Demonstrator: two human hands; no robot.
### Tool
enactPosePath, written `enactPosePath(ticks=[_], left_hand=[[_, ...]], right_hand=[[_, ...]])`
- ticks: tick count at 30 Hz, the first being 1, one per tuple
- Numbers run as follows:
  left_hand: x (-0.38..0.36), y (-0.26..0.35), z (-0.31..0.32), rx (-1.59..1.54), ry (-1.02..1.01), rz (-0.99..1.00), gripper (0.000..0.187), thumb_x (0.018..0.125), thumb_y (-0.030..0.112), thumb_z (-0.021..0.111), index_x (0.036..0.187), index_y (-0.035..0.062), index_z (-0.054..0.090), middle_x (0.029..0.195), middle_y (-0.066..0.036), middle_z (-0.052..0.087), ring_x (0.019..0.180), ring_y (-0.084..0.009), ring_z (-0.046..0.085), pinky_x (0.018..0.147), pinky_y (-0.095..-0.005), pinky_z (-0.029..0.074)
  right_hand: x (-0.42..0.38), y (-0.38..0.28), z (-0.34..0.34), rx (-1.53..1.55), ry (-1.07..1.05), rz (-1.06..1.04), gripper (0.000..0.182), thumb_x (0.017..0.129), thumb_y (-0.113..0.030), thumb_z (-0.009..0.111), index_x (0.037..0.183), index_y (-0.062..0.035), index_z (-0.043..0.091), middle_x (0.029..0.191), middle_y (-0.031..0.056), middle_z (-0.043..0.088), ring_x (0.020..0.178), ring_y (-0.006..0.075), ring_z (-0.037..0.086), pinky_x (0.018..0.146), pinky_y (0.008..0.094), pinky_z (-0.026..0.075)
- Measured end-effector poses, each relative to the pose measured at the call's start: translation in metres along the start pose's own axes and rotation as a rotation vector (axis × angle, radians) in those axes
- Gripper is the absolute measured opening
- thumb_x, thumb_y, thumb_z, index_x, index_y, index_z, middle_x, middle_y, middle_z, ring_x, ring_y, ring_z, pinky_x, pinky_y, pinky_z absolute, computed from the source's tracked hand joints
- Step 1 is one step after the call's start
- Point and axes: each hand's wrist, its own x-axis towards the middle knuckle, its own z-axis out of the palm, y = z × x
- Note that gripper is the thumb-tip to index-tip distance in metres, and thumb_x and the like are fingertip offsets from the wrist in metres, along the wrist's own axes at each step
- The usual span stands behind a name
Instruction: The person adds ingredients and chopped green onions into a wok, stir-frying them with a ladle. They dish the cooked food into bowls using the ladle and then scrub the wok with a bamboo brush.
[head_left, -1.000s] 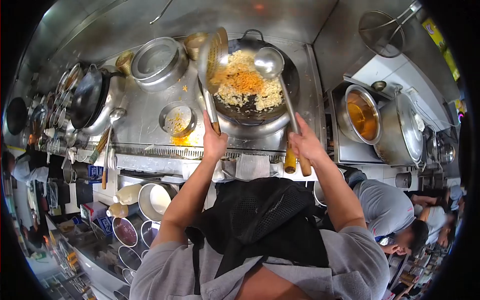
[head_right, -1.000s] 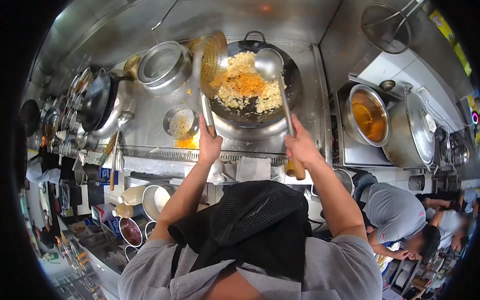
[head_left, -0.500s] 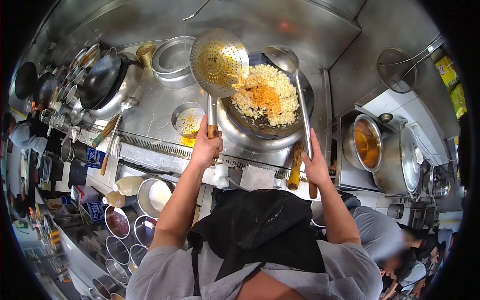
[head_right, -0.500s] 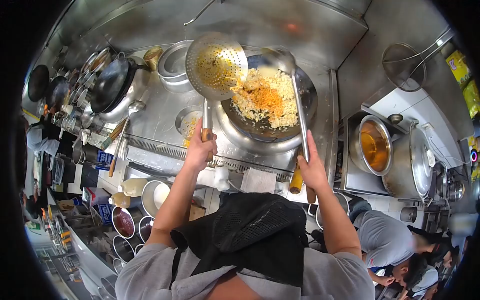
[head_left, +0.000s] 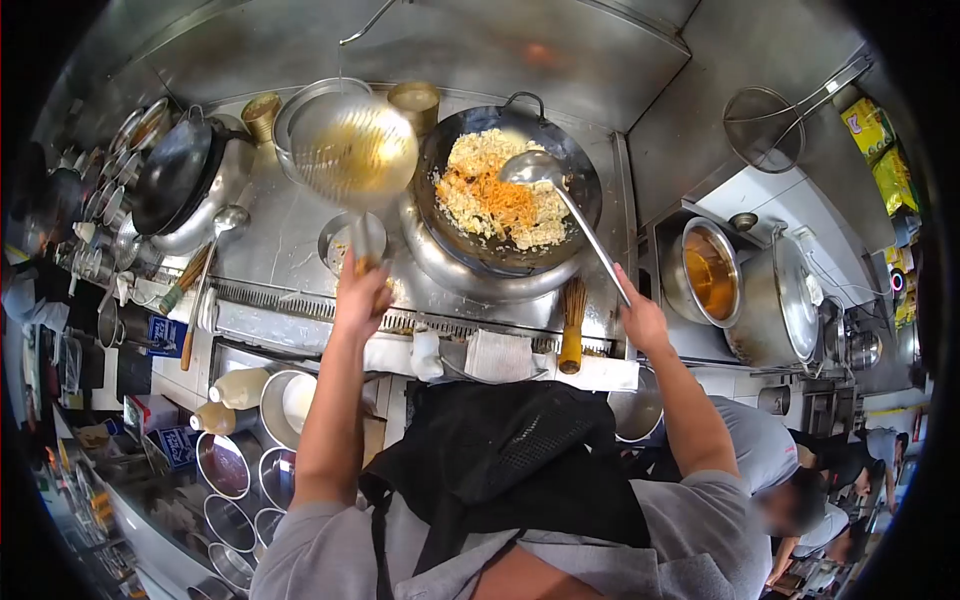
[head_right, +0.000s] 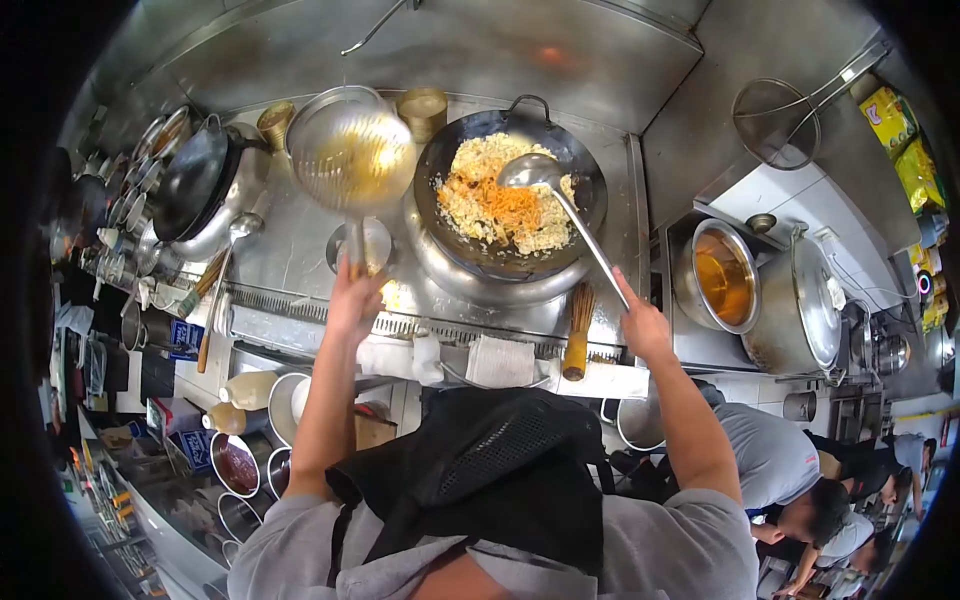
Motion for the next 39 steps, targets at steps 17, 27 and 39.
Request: enactPosePath(ticks=[17, 27, 39], left_hand=[[0.012, -0.107, 0.025, 1.259, -0.045, 0.723, 0.042, 0.082, 0.009, 0.062, 0.122, -0.0034, 0.059, 0.13, -0.024, 0.056, 0.119, -0.0439, 0.053, 0.105, -0.0479, 0.041], [0.037, -0.14, 0.143, 1.755, -0.466, 0.534, 0.025, 0.099, 0.031, 0.05, 0.099, 0.0072, 0.059, 0.087, -0.018, 0.071, 0.088, -0.0365, 0.068, 0.082, -0.0493, 0.049], [0.008, -0.093, 0.172, 1.625, -0.665, 0.543, 0.031, 0.093, 0.039, 0.059, 0.089, 0.0103, 0.069, 0.079, -0.016, 0.069, 0.077, -0.036, 0.068, 0.071, -0.0509, 0.052]], right_hand=[[0.105, -0.133, 0.028, 0.474, -0.142, -0.051, 0.086, 0.088, -0.005, 0.045, 0.159, -0.0307, 0.004, 0.113, 0.0372, 0.062, 0.089, 0.0417, 0.068, 0.082, 0.0438, 0.053], [0.003, -0.038, -0.022, -0.158, -0.271, 0.024, 0.09, 0.089, 0.0, 0.046, 0.158, -0.0396, 0.004, 0.104, 0.0257, 0.069, 0.093, 0.0382, 0.071, 0.081, 0.0483, 0.055], [-0.109, -0.001, -0.116, 0.47, -0.78, 0.012, 0.09, 0.087, -0.007, 0.054, 0.157, -0.0429, 0.01, 0.101, 0.033, 0.065, 0.093, 0.0464, 0.065, 0.084, 0.051, 0.049]])
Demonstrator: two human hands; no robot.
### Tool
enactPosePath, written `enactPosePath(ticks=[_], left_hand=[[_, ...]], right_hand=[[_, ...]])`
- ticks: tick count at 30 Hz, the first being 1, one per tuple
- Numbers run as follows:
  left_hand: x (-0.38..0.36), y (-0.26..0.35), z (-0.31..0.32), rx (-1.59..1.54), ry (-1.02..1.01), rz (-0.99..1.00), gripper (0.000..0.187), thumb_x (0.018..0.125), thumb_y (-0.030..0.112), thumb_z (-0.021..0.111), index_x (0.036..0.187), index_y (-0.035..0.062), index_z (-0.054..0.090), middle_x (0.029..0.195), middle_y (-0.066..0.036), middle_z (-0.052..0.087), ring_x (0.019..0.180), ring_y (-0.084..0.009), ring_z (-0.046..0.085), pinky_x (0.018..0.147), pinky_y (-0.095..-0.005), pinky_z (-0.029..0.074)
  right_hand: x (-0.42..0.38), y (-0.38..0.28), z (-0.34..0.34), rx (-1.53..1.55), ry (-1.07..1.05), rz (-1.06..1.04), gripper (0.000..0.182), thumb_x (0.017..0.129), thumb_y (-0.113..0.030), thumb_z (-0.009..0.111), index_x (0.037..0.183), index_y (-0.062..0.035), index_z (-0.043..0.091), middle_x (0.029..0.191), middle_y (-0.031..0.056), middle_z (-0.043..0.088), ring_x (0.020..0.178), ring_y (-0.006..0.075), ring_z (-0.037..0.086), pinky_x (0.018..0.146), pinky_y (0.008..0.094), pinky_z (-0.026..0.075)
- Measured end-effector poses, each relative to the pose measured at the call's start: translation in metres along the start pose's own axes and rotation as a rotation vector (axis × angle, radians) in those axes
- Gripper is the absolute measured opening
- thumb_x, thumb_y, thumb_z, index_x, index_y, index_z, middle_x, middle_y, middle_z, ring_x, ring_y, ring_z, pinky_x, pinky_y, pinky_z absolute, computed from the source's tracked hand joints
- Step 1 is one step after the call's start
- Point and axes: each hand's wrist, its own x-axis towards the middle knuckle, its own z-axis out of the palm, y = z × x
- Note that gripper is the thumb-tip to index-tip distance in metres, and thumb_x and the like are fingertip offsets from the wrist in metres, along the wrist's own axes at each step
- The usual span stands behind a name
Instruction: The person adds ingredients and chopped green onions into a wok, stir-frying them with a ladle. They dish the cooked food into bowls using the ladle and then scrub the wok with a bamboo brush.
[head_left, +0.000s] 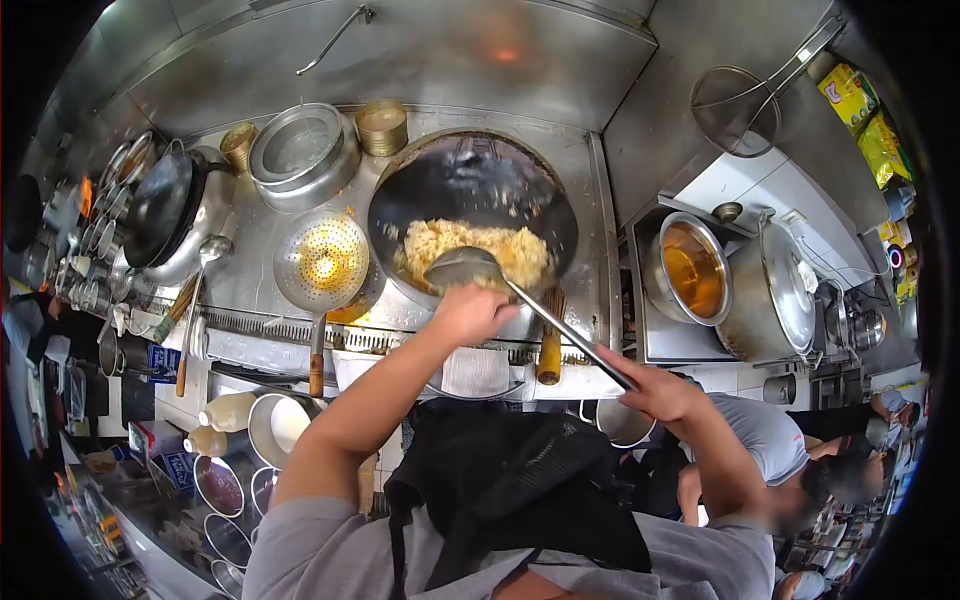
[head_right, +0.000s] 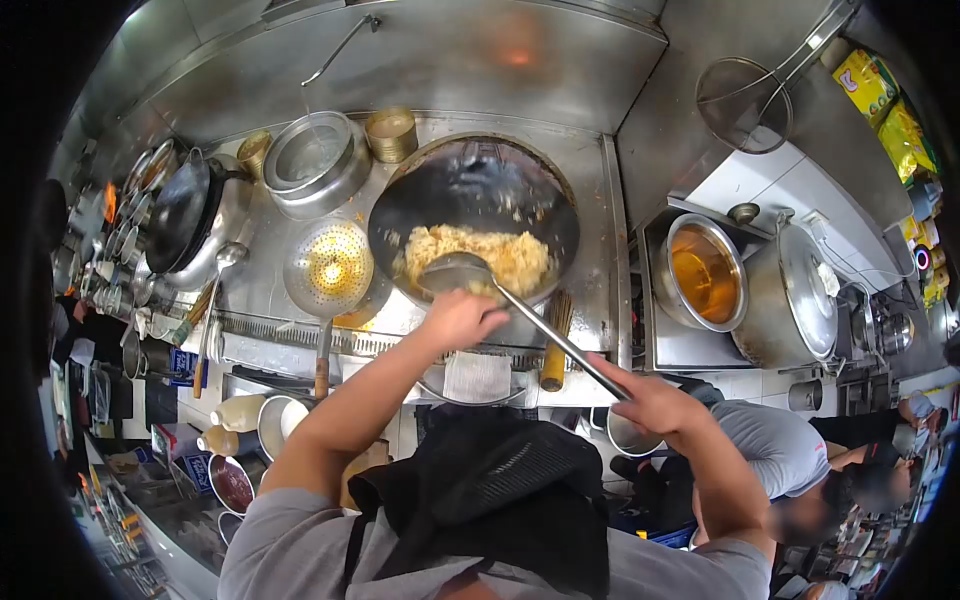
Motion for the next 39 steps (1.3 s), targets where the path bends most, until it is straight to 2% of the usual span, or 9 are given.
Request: enactPosePath(ticks=[11, 16, 21, 24, 26, 30, 34, 36, 39], left_hand=[[-0.041, 0.004, 0.025, 0.133, 0.202, -0.089, 0.038, 0.088, 0.043, 0.062, 0.067, 0.0121, 0.066, 0.066, -0.012, 0.068, 0.068, -0.0346, 0.069, 0.062, -0.0505, 0.054], [0.027, -0.047, 0.03, 0.084, 0.002, -0.176, 0.037, 0.093, 0.041, 0.056, 0.079, 0.0106, 0.072, 0.081, -0.016, 0.071, 0.077, -0.0357, 0.069, 0.073, -0.0501, 0.053], [0.008, -0.053, 0.066, -0.176, 0.399, -0.087, 0.021, 0.085, 0.02, 0.07, 0.102, 0.0085, 0.069, 0.111, -0.016, 0.066, 0.106, -0.035, 0.061, 0.094, -0.0458, 0.045], [-0.059, -0.053, 0.046, -0.252, 0.64, -0.198, 0.05, 0.078, 0.008, 0.073, 0.125, 0.007, 0.058, 0.126, -0.019, 0.053, 0.12, -0.0376, 0.05, 0.101, -0.0468, 0.041], [-0.117, -0.086, 0.058, -0.192, 0.689, -0.375, 0.066, 0.075, 0.008, 0.075, 0.136, 0.0023, 0.048, 0.128, -0.026, 0.051, 0.12, -0.0433, 0.048, 0.104, -0.0497, 0.039], [-0.183, -0.125, 0.109, -0.288, 0.458, -0.762, 0.074, 0.075, 0.012, 0.078, 0.138, -0.0012, 0.041, 0.123, -0.03, 0.053, 0.116, -0.0468, 0.05, 0.101, -0.0505, 0.041], [-0.185, -0.12, 0.139, -0.279, 0.305, -0.825, 0.077, 0.075, 0.014, 0.079, 0.139, -0.0018, 0.04, 0.115, -0.03, 0.059, 0.108, -0.0456, 0.058, 0.093, -0.0503, 0.047], [-0.185, -0.125, 0.142, -0.318, 0.296, -0.803, 0.073, 0.074, 0.015, 0.079, 0.136, 0.0003, 0.043, 0.114, -0.029, 0.06, 0.108, -0.047, 0.057, 0.094, -0.0505, 0.047], [-0.191, -0.142, 0.135, -0.617, 0.31, -0.738, 0.065, 0.074, 0.012, 0.077, 0.131, 0.0031, 0.047, 0.108, -0.024, 0.063, 0.103, -0.0441, 0.06, 0.092, -0.0479, 0.048]], right_hand=[[0.086, 0.017, 0.036, -0.464, 0.574, -0.016, 0.085, 0.087, -0.007, 0.053, 0.156, -0.041, 0.017, 0.098, 0.027, 0.067, 0.088, 0.0438, 0.067, 0.081, 0.0532, 0.053], [0.05, 0.061, 0.047, -0.526, 0.531, 0.044, 0.088, 0.086, -0.006, 0.054, 0.156, -0.043, 0.016, 0.09, 0.0246, 0.068, 0.08, 0.0413, 0.068, 0.076, 0.0517, 0.054], [0.184, 0.061, 0.002, -0.567, 0.669, 0.166, 0.094, 0.086, 0.001, 0.049, 0.155, -0.0474, 0.008, 0.1, 0.0222, 0.07, 0.09, 0.0383, 0.07, 0.08, 0.0503, 0.054], [0.201, 0.039, -0.041, -0.477, 0.687, 0.091, 0.093, 0.088, 0.0, 0.049, 0.155, -0.0464, 0.006, 0.102, 0.0209, 0.07, 0.092, 0.0398, 0.069, 0.083, 0.0508, 0.054], [0.213, 0.052, -0.057, -0.315, 0.994, -0.635, 0.09, 0.09, -0.005, 0.05, 0.157, -0.0382, 0.002, 0.097, 0.0248, 0.07, 0.09, 0.0439, 0.068, 0.084, 0.0518, 0.053], [0.244, -0.013, -0.028, -0.068, 0.921, -0.153, 0.085, 0.093, -0.012, 0.053, 0.159, -0.0268, 0.002, 0.1, 0.0339, 0.065, 0.082, 0.0471, 0.067, 0.076, 0.0502, 0.053], [0.236, -0.06, -0.002, 0.263, 0.624, -0.171, 0.078, 0.096, -0.01, 0.049, 0.16, -0.0307, 0.01, 0.084, 0.0219, 0.067, 0.052, 0.0262, 0.059, 0.052, 0.0416, 0.05], [0.192, -0.065, -0.012, 0.187, 0.451, -0.219, 0.067, 0.098, -0.013, 0.047, 0.157, -0.0301, 0.023, 0.137, 0.0258, 0.055, 0.073, 0.0324, 0.067, 0.065, 0.0414, 0.056], [0.146, -0.069, -0.011, -0.071, 0.591, -0.284, 0.061, 0.1, -0.013, 0.046, 0.155, -0.0332, 0.029, 0.134, 0.0205, 0.059, 0.063, 0.0235, 0.064, 0.059, 0.0367, 0.056]])
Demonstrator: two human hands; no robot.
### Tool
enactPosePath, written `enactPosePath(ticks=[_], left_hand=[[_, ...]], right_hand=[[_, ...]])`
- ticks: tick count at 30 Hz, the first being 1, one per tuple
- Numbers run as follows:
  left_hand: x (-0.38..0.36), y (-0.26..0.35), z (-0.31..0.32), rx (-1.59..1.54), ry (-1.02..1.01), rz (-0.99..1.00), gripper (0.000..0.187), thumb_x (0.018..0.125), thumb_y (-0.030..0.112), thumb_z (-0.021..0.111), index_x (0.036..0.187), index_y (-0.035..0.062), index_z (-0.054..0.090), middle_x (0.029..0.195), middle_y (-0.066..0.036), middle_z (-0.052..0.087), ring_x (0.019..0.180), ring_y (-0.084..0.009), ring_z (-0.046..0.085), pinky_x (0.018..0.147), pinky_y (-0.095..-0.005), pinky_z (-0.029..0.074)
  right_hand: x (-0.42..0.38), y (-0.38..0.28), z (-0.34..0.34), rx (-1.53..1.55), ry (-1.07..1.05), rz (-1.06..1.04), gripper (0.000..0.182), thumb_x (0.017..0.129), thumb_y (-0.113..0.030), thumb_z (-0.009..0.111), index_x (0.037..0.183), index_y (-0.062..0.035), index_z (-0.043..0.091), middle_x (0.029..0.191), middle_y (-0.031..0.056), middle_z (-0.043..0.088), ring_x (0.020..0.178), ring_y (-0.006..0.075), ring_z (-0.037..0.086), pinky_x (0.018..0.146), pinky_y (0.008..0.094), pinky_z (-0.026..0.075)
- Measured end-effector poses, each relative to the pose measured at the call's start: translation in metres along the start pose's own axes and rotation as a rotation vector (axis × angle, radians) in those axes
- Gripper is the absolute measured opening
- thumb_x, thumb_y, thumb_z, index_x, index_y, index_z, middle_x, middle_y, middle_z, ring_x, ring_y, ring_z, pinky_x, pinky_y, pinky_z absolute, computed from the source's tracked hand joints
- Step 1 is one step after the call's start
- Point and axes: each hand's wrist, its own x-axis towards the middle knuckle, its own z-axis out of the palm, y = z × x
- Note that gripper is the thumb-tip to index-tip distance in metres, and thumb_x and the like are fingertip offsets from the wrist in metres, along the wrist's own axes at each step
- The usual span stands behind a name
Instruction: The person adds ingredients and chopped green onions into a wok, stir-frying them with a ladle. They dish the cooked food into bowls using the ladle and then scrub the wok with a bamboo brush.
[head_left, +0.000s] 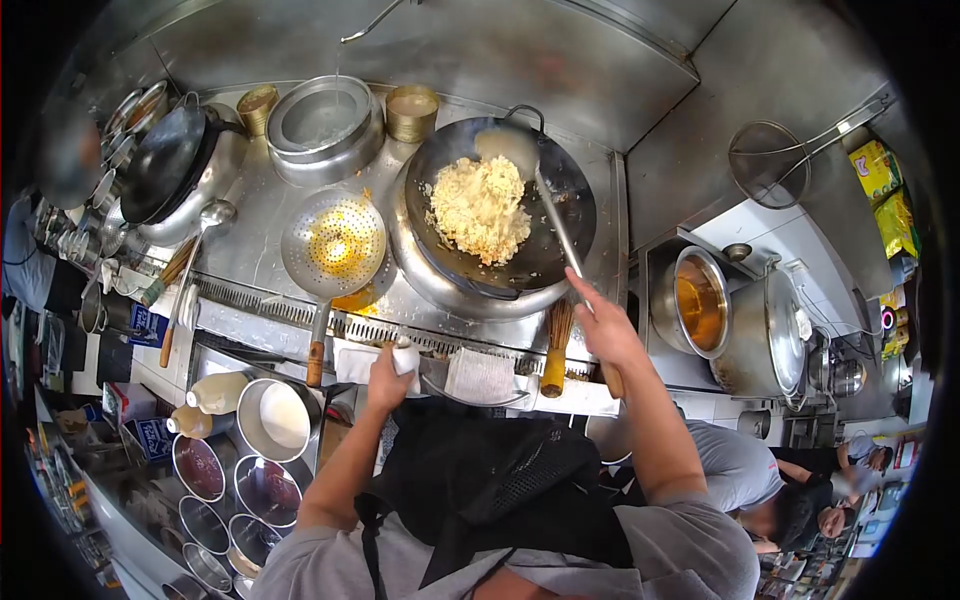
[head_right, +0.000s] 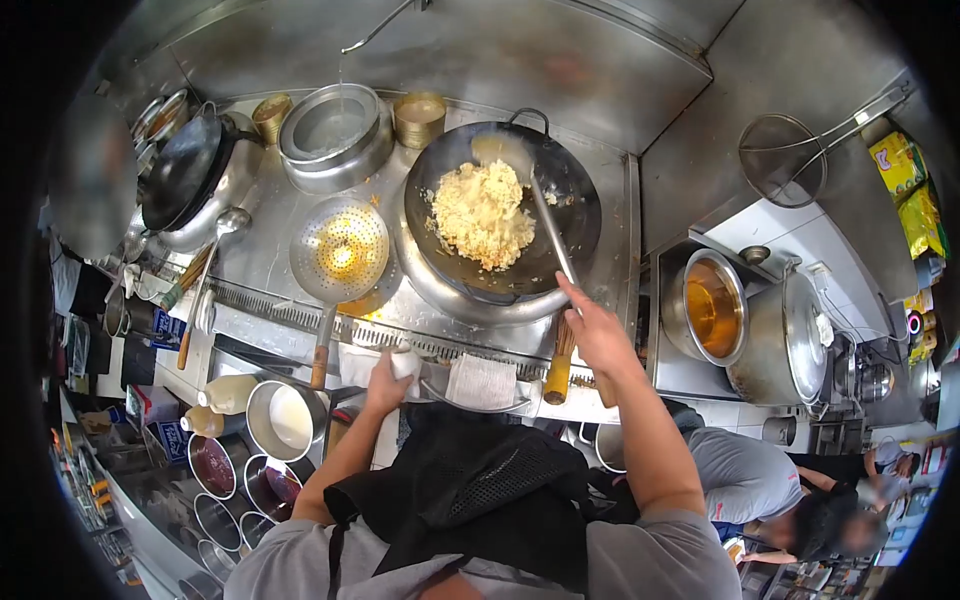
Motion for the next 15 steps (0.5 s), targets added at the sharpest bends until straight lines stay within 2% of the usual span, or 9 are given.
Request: enactPosePath(ticks=[1, 2, 3, 4, 6, 8, 9, 11, 15], left_hand=[[-0.01, 0.023, -0.018, -0.108, 0.031, 0.031, 0.057, 0.078, 0.008, 0.073, 0.128, 0.0041, 0.048, 0.108, -0.017, 0.063, 0.1, -0.0313, 0.063, 0.088, -0.041, 0.05], [-0.012, 0.038, -0.034, -0.431, -0.015, -0.022, 0.05, 0.081, 0.005, 0.069, 0.127, 0.0059, 0.048, 0.108, -0.009, 0.062, 0.101, -0.02, 0.06, 0.089, -0.0352, 0.049], [-0.014, 0.046, -0.051, -0.621, 0.004, -0.055, 0.048, 0.085, 0.006, 0.066, 0.129, 0.0062, 0.048, 0.113, -0.005, 0.06, 0.105, -0.0159, 0.057, 0.091, -0.0324, 0.048], [-0.02, 0.076, -0.071, -0.652, 0.086, -0.127, 0.048, 0.086, 0.006, 0.064, 0.131, 0.0043, 0.046, 0.116, -0.006, 0.058, 0.108, -0.017, 0.056, 0.094, -0.0329, 0.047], [-0.012, 0.088, -0.092, -1.008, 0.079, 0.065, 0.048, 0.09, 0.011, 0.063, 0.134, 0.0036, 0.044, 0.117, -0.008, 0.059, 0.106, -0.0204, 0.06, 0.092, -0.0348, 0.05], [0.004, 0.115, -0.098, -1.083, 0.006, 0.011, 0.045, 0.092, 0.014, 0.064, 0.132, 0.004, 0.047, 0.112, -0.008, 0.06, 0.098, -0.0205, 0.062, 0.084, -0.0351, 0.053], [0.02, 0.099, -0.091, -0.979, -0.035, -0.087, 0.042, 0.093, 0.015, 0.064, 0.131, 0.0046, 0.049, 0.109, -0.007, 0.062, 0.091, -0.0189, 0.063, 0.077, -0.0347, 0.054], [0.012, 0.107, -0.076, -0.858, -0.065, -0.149, 0.04, 0.093, 0.015, 0.064, 0.128, 0.0036, 0.05, 0.11, -0.006, 0.062, 0.09, -0.0168, 0.062, 0.079, -0.0346, 0.053], [0.001, 0.122, -0.064, -0.954, -0.02, -0.154, 0.036, 0.095, 0.018, 0.061, 0.126, 0.0026, 0.052, 0.11, -0.007, 0.063, 0.095, -0.0173, 0.062, 0.084, -0.0342, 0.052]], right_hand=[[-0.011, -0.007, -0.002, 0.001, -0.007, 0.003, 0.061, 0.1, -0.013, 0.046, 0.155, -0.0332, 0.029, 0.134, 0.0205, 0.059, 0.063, 0.0235, 0.064, 0.059, 0.0367, 0.056], [-0.024, -0.014, 0.0, 0.154, -0.021, 0.058, 0.06, 0.102, -0.014, 0.045, 0.156, -0.035, 0.029, 0.098, 0.0095, 0.051, 0.055, 0.0167, 0.054, 0.053, 0.0322, 0.05], [-0.028, -0.017, 0.001, 0.307, -0.035, 0.111, 0.059, 0.103, -0.014, 0.043, 0.156, -0.0368, 0.028, 0.061, -0.0016, 0.042, 0.047, 0.0099, 0.045, 0.047, 0.0278, 0.044], [-0.015, -0.006, 0.009, 0.308, -0.04, 0.11, 0.059, 0.103, -0.014, 0.043, 0.156, -0.0368, 0.028, 0.061, -0.0016, 0.042, 0.047, 0.0099, 0.045, 0.047, 0.0278, 0.044], [0.026, 0.044, 0.045, 0.42, -0.36, 0.253, 0.055, 0.103, -0.018, 0.044, 0.155, -0.0311, 0.03, 0.114, 0.0175, 0.068, 0.055, 0.0201, 0.062, 0.055, 0.0362, 0.055], [0.064, 0.054, 0.036, 0.549, -0.393, 0.226, 0.053, 0.104, -0.018, 0.043, 0.155, -0.0296, 0.031, 0.111, 0.0182, 0.07, 0.06, 0.0229, 0.064, 0.06, 0.0386, 0.055], [0.071, 0.031, 0.022, 0.271, -0.237, 0.121, 0.053, 0.104, -0.018, 0.043, 0.154, -0.0295, 0.032, 0.111, 0.0189, 0.069, 0.063, 0.0236, 0.065, 0.063, 0.0391, 0.055], [0.055, 0.022, 0.011, -0.035, 0.012, -0.095, 0.052, 0.104, -0.017, 0.043, 0.154, -0.0291, 0.034, 0.111, 0.0198, 0.069, 0.068, 0.0245, 0.066, 0.07, 0.0401, 0.055], [-0.02, 0.0, -0.011, 0.031, -0.007, -0.084, 0.052, 0.103, -0.016, 0.042, 0.153, -0.0282, 0.036, 0.112, 0.0207, 0.068, 0.07, 0.0268, 0.065, 0.072, 0.0426, 0.053]])
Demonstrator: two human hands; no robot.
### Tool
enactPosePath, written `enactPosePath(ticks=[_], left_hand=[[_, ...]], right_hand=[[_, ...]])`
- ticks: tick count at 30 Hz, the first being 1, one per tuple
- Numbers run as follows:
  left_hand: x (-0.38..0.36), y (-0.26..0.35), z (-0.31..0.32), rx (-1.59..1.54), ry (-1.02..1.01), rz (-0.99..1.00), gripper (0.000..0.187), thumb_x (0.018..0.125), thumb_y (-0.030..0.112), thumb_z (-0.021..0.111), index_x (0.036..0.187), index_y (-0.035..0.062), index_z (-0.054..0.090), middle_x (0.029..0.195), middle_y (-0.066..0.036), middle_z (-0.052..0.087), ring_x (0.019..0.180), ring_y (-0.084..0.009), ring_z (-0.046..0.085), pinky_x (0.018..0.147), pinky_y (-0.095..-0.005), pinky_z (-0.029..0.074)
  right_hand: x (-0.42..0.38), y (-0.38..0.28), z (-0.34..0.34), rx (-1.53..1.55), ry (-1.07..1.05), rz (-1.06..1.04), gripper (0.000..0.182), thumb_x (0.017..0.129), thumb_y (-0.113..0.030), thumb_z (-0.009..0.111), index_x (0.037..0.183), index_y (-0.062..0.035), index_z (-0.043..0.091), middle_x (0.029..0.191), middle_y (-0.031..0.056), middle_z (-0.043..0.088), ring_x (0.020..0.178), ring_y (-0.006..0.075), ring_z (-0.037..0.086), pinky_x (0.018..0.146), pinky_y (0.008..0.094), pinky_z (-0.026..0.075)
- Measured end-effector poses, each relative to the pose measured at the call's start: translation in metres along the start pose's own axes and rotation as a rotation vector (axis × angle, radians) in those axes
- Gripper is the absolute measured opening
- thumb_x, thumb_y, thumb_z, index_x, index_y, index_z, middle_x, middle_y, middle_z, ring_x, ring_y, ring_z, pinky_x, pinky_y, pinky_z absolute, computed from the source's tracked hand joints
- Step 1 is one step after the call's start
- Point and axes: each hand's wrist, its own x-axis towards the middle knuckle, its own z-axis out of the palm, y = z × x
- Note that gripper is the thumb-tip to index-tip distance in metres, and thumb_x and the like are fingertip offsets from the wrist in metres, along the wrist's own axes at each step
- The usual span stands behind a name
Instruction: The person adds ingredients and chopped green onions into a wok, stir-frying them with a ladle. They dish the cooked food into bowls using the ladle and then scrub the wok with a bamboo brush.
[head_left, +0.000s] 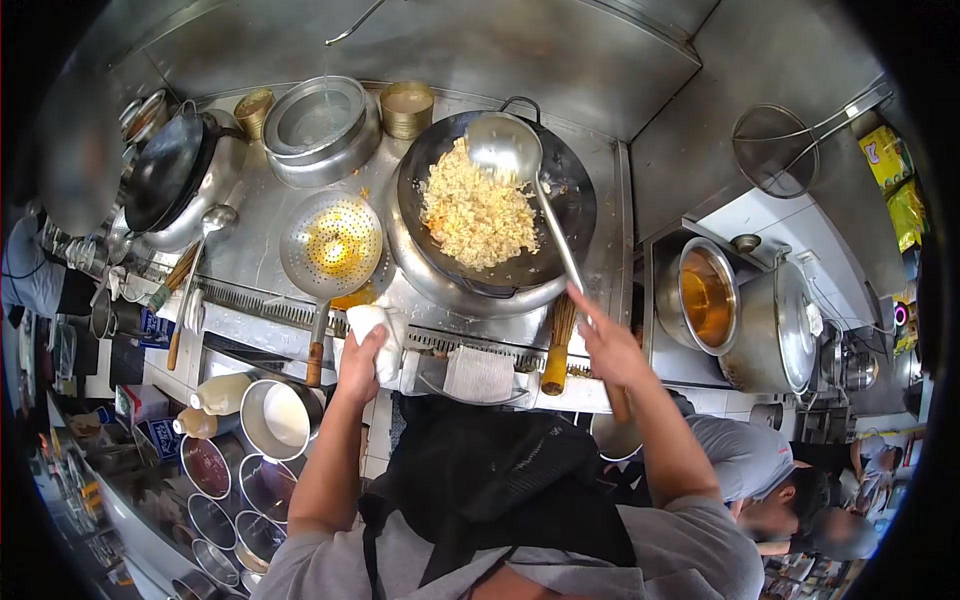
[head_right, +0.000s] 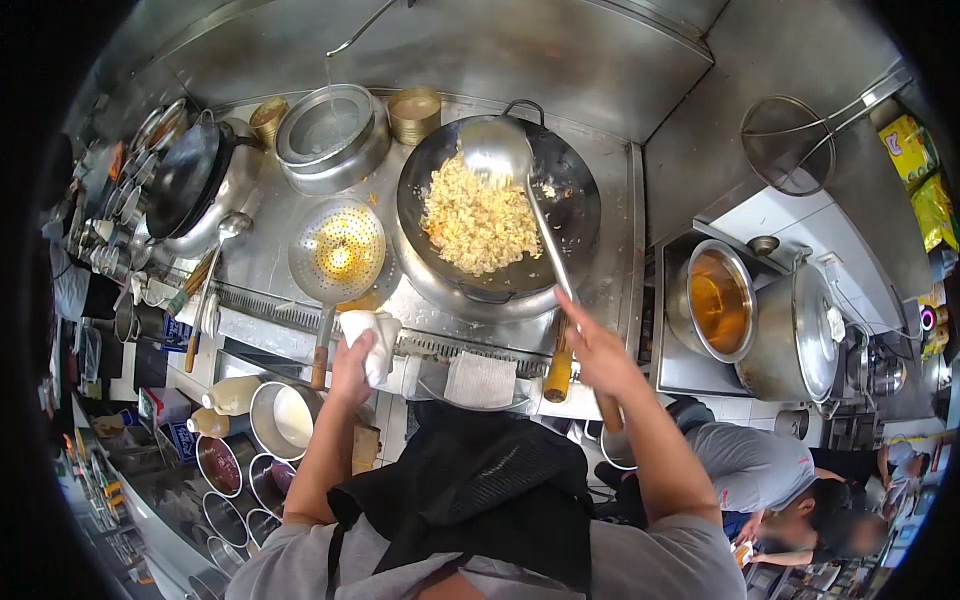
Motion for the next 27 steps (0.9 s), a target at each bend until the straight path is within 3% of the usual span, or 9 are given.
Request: enactPosePath(ticks=[2, 5, 6, 11, 17, 18, 19, 21, 27], left_hand=[[0.0, -0.008, 0.002, -0.072, 0.075, -0.066, 0.034, 0.097, 0.021, 0.059, 0.125, 0.0029, 0.054, 0.109, -0.007, 0.063, 0.097, -0.0186, 0.062, 0.085, -0.0348, 0.052], [0.018, -0.022, 0.018, -0.102, 0.065, -0.103, 0.035, 0.097, 0.022, 0.059, 0.126, 0.0029, 0.054, 0.111, -0.007, 0.064, 0.098, -0.0187, 0.063, 0.086, -0.0353, 0.052], [0.018, -0.019, 0.026, -0.087, 0.022, -0.125, 0.039, 0.098, 0.025, 0.059, 0.128, 0.0008, 0.053, 0.115, -0.009, 0.064, 0.103, -0.0197, 0.063, 0.09, -0.0359, 0.051], [0.043, -0.039, 0.024, -0.076, 0.062, -0.096, 0.042, 0.101, 0.033, 0.054, 0.13, 0.0038, 0.054, 0.118, -0.01, 0.064, 0.103, -0.0234, 0.065, 0.087, -0.0395, 0.054], [0.065, -0.03, 0.083, 0.004, -0.042, -0.375, 0.058, 0.1, 0.054, 0.047, 0.137, 0.0092, 0.047, 0.124, -0.01, 0.062, 0.108, -0.0263, 0.063, 0.092, -0.0521, 0.049], [0.074, -0.035, 0.091, -0.032, -0.077, -0.391, 0.053, 0.101, 0.054, 0.044, 0.133, 0.0116, 0.049, 0.118, -0.009, 0.064, 0.103, -0.0273, 0.063, 0.091, -0.0534, 0.048], [0.088, -0.048, 0.095, -0.065, -0.118, -0.419, 0.05, 0.102, 0.055, 0.04, 0.128, 0.014, 0.052, 0.111, -0.008, 0.065, 0.098, -0.0283, 0.063, 0.091, -0.0547, 0.046], [0.109, -0.064, 0.106, -0.026, -0.18, -0.404, 0.046, 0.102, 0.057, 0.04, 0.111, 0.0153, 0.058, 0.094, -0.005, 0.065, 0.08, -0.023, 0.063, 0.07, -0.0473, 0.048], [0.129, -0.063, 0.141, 0.127, -0.054, -0.477, 0.028, 0.095, 0.047, 0.06, 0.098, 0.0185, 0.061, 0.08, -0.001, 0.064, 0.071, -0.0193, 0.062, 0.059, -0.0405, 0.045]], right_hand=[[-0.007, 0.009, 0.014, 0.241, -0.336, 0.49, 0.052, 0.103, -0.016, 0.043, 0.153, -0.0264, 0.036, 0.124, 0.0232, 0.064, 0.095, 0.033, 0.067, 0.086, 0.0425, 0.051], [0.038, 0.024, 0.014, 0.283, -0.342, 0.505, 0.053, 0.103, -0.017, 0.044, 0.154, -0.0283, 0.035, 0.138, 0.0245, 0.055, 0.12, 0.0376, 0.059, 0.099, 0.0406, 0.046], [0.043, 0.021, 0.009, 0.035, -0.188, 0.136, 0.053, 0.103, -0.018, 0.046, 0.153, -0.0312, 0.035, 0.144, 0.024, 0.049, 0.131, 0.0379, 0.051, 0.105, 0.0392, 0.042], [0.01, 0.014, -0.002, 0.143, 0.003, 0.151, 0.055, 0.103, -0.019, 0.046, 0.154, -0.0341, 0.032, 0.145, 0.0233, 0.048, 0.13, 0.0389, 0.051, 0.108, 0.0407, 0.041], [0.068, 0.035, -0.009, 0.37, -0.283, 0.585, 0.063, 0.101, -0.01, 0.048, 0.156, -0.0339, 0.027, 0.146, 0.0202, 0.05, 0.127, 0.0352, 0.056, 0.104, 0.0382, 0.044], [0.076, 0.057, -0.004, 0.15, -0.041, 0.172, 0.068, 0.1, -0.005, 0.05, 0.157, -0.0327, 0.025, 0.14, 0.0188, 0.056, 0.115, 0.032, 0.062, 0.095, 0.0385, 0.05], [0.074, 0.025, -0.025, 0.26, -0.074, 0.385, 0.073, 0.096, -0.004, 0.05, 0.158, -0.0296, 0.021, 0.136, 0.0225, 0.058, 0.107, 0.0345, 0.066, 0.089, 0.0402, 0.052], [0.11, 0.057, -0.005, -0.025, 0.103, 0.09, 0.081, 0.09, -0.002, 0.048, 0.16, -0.0254, 0.013, 0.129, 0.0277, 0.06, 0.105, 0.0381, 0.067, 0.087, 0.0437, 0.053], [0.088, 0.025, 0.086, -0.267, -0.13, 0.183, 0.094, 0.084, -0.003, 0.05, 0.159, -0.023, -0.002, 0.1, 0.0304, 0.068, 0.09, 0.0442, 0.068, 0.081, 0.0521, 0.051]])
